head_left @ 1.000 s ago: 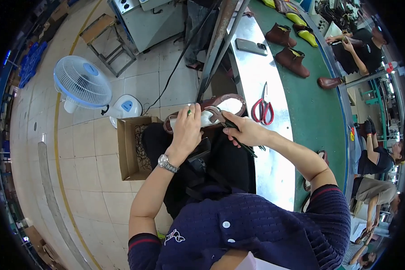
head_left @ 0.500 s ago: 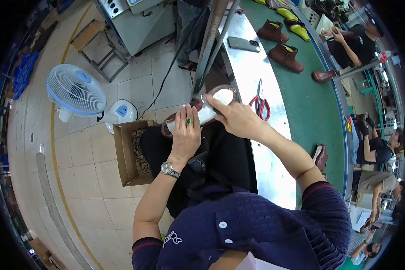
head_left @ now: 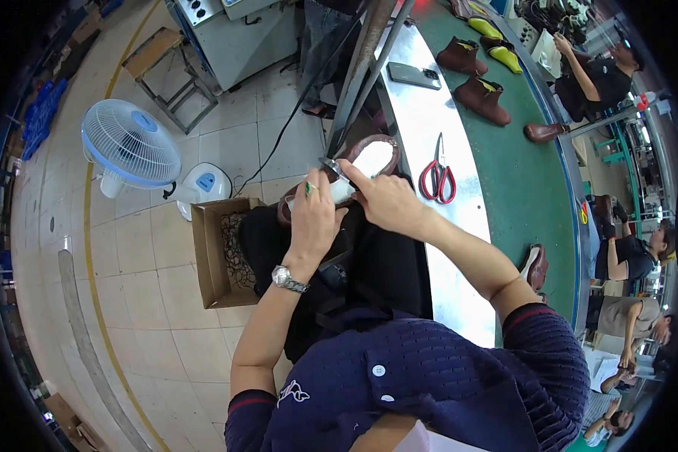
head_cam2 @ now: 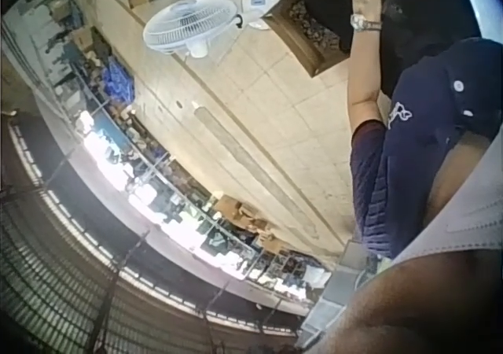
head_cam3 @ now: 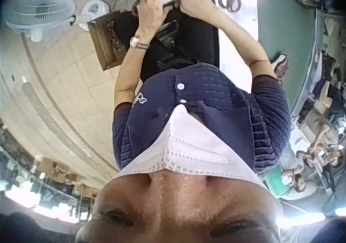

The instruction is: Manually trim and shape shoe uppers using pliers and scissors at an assembly station.

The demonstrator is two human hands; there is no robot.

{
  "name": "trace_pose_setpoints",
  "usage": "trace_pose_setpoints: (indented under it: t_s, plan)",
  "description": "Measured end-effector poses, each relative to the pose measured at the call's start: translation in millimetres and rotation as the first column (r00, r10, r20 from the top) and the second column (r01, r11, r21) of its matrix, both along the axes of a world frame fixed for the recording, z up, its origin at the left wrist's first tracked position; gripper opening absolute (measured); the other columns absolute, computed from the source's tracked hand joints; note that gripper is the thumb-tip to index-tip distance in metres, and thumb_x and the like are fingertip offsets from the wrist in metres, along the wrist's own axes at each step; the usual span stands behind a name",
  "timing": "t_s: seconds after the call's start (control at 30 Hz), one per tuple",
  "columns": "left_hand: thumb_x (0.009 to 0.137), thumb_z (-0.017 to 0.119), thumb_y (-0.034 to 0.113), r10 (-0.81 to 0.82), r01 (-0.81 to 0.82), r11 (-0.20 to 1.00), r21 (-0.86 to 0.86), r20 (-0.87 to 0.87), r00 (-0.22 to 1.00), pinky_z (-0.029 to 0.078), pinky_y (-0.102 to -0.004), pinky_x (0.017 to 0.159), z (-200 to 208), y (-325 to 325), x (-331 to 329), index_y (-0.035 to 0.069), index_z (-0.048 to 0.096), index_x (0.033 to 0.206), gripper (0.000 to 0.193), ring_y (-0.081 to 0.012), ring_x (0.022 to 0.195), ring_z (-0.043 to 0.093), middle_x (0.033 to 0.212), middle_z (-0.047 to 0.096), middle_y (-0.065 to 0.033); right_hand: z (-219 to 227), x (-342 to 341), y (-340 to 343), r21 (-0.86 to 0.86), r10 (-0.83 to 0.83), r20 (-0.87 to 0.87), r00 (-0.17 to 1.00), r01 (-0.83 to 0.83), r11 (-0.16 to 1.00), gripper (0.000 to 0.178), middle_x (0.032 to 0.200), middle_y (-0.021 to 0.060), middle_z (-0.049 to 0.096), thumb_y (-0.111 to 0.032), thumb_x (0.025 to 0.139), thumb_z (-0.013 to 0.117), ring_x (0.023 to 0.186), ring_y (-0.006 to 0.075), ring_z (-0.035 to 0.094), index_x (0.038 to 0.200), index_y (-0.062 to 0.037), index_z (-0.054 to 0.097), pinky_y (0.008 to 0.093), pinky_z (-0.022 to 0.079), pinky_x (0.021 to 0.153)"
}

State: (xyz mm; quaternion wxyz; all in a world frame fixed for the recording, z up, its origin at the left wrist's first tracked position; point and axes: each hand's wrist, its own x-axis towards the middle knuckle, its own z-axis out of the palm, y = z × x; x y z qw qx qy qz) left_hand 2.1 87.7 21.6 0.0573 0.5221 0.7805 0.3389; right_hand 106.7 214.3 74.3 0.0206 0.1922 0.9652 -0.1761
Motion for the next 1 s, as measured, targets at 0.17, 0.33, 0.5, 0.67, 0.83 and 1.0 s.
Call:
trace_pose_setpoints:
  t_s: [0.17, 0.33, 0.5, 0.67, 0.83, 1.0]
  plan:
    - [0.074, 0.066, 0.009, -0.067, -0.043, 0.932, -0.359, -0.289, 0.955, 0.041, -0.041, 0.099, 5, -23, -19, -0.011, 0.045, 0.13, 0.063, -0.0345, 0.11, 0.051, 0.118, 0.055, -0.0224, 10, -4, -11, -0.107, -0.036, -0.24, 0.97, 0.01, 0.994, 0.063, 0.067, 0.0231, 0.062, -0.014, 0.089, 0.056, 0.064, 0.0421, 0.063, 0.146, -0.0117, 0.028, 0.0504, 0.048, 0.059]
    - [0.07, 0.068, 0.005, -0.044, -0.03, 0.984, -0.176, -0.399, 0.916, 0.041, -0.0434, 0.1, -14, -30, -14, -0.014, 0.042, 0.13, 0.068, -0.0363, 0.112, 0.05, 0.124, 0.05, -0.0264, -5, -12, -16, 0.033, 0.052, 0.017, 0.999, -0.052, 0.998, 0.068, 0.067, 0.0237, 0.062, -0.014, 0.09, 0.056, 0.061, 0.0421, 0.062, 0.148, -0.0083, 0.021, 0.0497, 0.048, 0.055]
    - [0.073, 0.061, -0.001, -0.004, -0.004, 1.0, -0.02, -0.368, 0.93, 0.04, -0.0465, 0.102, -15, -34, -10, -0.015, 0.045, 0.122, 0.053, -0.0405, 0.113, 0.049, 0.122, 0.05, -0.0304, 1, -15, -32, -0.146, -0.083, -0.189, 0.979, 0.055, 0.988, 0.066, 0.066, 0.0236, 0.063, -0.013, 0.089, 0.057, 0.063, 0.0421, 0.063, 0.147, -0.0072, 0.025, 0.0504, 0.05, 0.059]
    - [0.068, 0.074, 0.001, 0.001, -0.002, 1.0, -0.002, -0.285, 0.958, 0.039, -0.0464, 0.104, -24, -35, -14, -0.01, 0.042, 0.125, 0.066, -0.044, 0.121, 0.045, 0.129, 0.048, -0.0304, -3, -17, -15, -0.031, 0.114, -0.018, 0.993, -0.115, 0.993, 0.068, 0.067, 0.0254, 0.062, -0.013, 0.09, 0.056, 0.063, 0.0431, 0.063, 0.147, -0.0077, 0.02, 0.0508, 0.05, 0.06]
    - [0.072, 0.072, 0.006, -0.005, 0.014, 0.999, 0.033, -0.267, 0.964, 0.038, -0.0454, 0.106, -19, -31, -19, -0.009, 0.046, 0.114, 0.051, -0.0434, 0.122, 0.046, 0.128, 0.049, -0.0327, -9, -23, -27, -0.163, -0.066, -0.134, 0.989, 0.043, 0.986, 0.068, 0.068, 0.0254, 0.062, -0.014, 0.09, 0.055, 0.068, 0.0445, 0.063, 0.147, -0.0068, 0.019, 0.0522, 0.049, 0.065]
    - [0.069, 0.074, 0.006, -0.152, 0.154, 0.988, -0.001, -0.145, 0.978, 0.036, -0.0441, 0.108, -5, -43, -40, -0.008, 0.042, 0.128, 0.069, -0.0395, 0.125, 0.043, 0.135, 0.046, -0.0255, 14, -13, 5, -0.123, 0.073, -0.064, 0.995, -0.08, 0.989, 0.058, 0.08, 0.0271, 0.064, -0.017, 0.09, 0.056, 0.079, 0.046, 0.063, 0.143, -0.0084, 0.032, 0.0503, 0.049, 0.075]
